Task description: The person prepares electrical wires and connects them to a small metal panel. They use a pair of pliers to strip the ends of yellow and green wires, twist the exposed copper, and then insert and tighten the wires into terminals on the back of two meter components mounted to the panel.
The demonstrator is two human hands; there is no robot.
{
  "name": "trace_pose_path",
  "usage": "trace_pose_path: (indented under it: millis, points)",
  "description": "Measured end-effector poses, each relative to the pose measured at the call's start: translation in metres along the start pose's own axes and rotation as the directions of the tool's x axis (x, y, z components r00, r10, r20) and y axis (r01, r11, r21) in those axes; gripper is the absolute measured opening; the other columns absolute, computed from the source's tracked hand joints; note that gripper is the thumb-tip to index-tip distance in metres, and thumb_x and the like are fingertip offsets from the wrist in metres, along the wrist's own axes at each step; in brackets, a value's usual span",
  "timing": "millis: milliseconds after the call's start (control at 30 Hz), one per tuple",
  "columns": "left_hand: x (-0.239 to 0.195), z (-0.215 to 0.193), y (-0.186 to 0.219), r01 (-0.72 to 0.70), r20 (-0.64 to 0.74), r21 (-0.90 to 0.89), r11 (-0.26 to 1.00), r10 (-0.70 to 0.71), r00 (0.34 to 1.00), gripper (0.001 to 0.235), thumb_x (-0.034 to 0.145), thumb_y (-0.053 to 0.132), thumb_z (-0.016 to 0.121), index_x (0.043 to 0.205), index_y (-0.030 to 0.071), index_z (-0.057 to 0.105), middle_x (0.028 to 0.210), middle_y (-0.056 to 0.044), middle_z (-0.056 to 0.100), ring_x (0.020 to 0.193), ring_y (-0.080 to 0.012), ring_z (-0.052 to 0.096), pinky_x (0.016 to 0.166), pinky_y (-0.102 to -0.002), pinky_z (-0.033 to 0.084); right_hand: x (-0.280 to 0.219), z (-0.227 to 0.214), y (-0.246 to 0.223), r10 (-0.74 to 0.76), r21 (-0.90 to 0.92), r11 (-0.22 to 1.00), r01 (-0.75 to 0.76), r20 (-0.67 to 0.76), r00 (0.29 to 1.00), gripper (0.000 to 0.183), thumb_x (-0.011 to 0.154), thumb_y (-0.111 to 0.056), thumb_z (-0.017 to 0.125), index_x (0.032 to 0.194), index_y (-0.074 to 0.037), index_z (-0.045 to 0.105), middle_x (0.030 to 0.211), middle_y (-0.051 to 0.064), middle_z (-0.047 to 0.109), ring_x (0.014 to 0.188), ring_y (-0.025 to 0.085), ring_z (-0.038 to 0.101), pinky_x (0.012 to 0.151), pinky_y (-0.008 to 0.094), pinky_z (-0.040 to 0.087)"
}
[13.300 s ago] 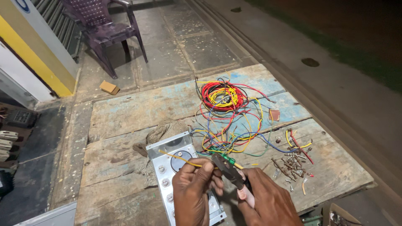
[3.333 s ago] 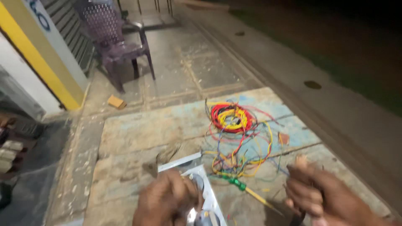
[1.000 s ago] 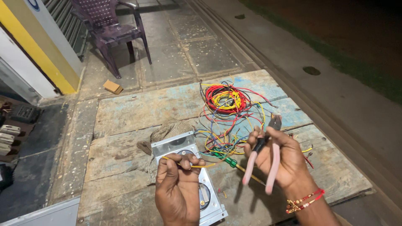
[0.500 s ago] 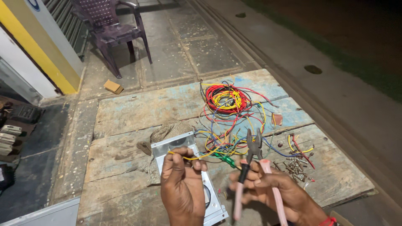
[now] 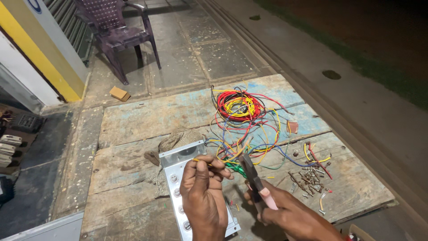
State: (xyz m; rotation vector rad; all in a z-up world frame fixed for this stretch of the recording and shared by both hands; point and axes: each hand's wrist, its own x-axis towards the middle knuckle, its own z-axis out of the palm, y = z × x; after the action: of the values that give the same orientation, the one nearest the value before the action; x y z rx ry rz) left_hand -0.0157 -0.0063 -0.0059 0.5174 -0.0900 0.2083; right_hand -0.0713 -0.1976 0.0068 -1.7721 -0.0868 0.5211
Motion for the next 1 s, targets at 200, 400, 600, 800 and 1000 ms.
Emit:
trace_pose_path:
  millis: [200, 400, 600, 800, 1000]
  points:
    - [-0.005, -0.003, -0.001, 0.007, 0.054, 0.026, 1.000, -0.008, 0.999, 0.021, 0.103, 0.015, 0.058, 0.104, -0.005, 0.063, 0.087, -0.017, 0.066, 0.074, -0.0248, 0.062, 0.071, -0.040, 0.053, 0.012, 0.006, -0.020, -0.020, -0.212, 0.977, -0.007, -0.124, 0.992, 0.040, 0.076, -0.009, 0.062, 0.116, -0.008, 0.063, 0.094, 0.005, 0.066, 0.083, 0.017, 0.061, 0.074, 0.030, 0.051]
    - [-0.006, -0.002, -0.002, 0.012, 0.050, 0.066, 0.998, -0.016, 0.999, 0.021, 0.100, 0.013, 0.061, 0.107, -0.006, 0.063, 0.093, -0.016, 0.068, 0.077, -0.0227, 0.063, 0.072, -0.038, 0.054, 0.011, 0.022, -0.036, 0.160, 0.006, 0.987, -0.163, -0.199, 0.967, 0.025, 0.079, -0.009, 0.065, 0.104, -0.004, 0.062, 0.082, 0.007, 0.058, 0.060, 0.015, 0.050, 0.049, 0.032, 0.039]
    - [-0.009, -0.002, -0.004, 0.117, 0.005, 0.541, 0.833, -0.143, 0.990, 0.025, 0.088, 0.007, 0.072, 0.111, -0.004, 0.070, 0.084, -0.007, 0.070, 0.063, -0.0098, 0.058, 0.054, -0.024, 0.046, 0.008, 0.025, -0.028, -0.204, -0.221, 0.961, 0.165, -0.168, 0.965, 0.022, 0.085, -0.013, 0.063, 0.105, -0.006, 0.060, 0.086, 0.008, 0.067, 0.080, 0.019, 0.061, 0.075, 0.035, 0.053]
    - [-0.011, 0.000, -0.003, 0.225, -0.062, 0.569, 0.791, -0.232, 0.971, 0.016, 0.089, 0.008, 0.072, 0.101, -0.003, 0.075, 0.075, -0.004, 0.071, 0.058, -0.0069, 0.059, 0.049, -0.022, 0.045, 0.014, 0.022, -0.020, -0.233, -0.440, 0.893, 0.098, -0.265, 0.936, 0.041, 0.082, -0.017, 0.064, 0.120, -0.007, 0.055, 0.095, 0.013, 0.069, 0.088, 0.031, 0.068, 0.080, 0.042, 0.052]
    - [-0.018, 0.009, 0.004, -0.157, 0.179, 0.752, 0.640, 0.030, 0.983, 0.010, 0.094, 0.007, 0.070, 0.098, -0.002, 0.074, 0.080, -0.007, 0.072, 0.069, -0.0113, 0.065, 0.060, -0.028, 0.054, 0.012, 0.024, -0.025, -0.345, -0.339, 0.901, 0.272, -0.176, 0.922, 0.036, 0.087, -0.015, 0.063, 0.121, -0.003, 0.058, 0.107, 0.016, 0.068, 0.098, 0.031, 0.069, 0.087, 0.040, 0.052]
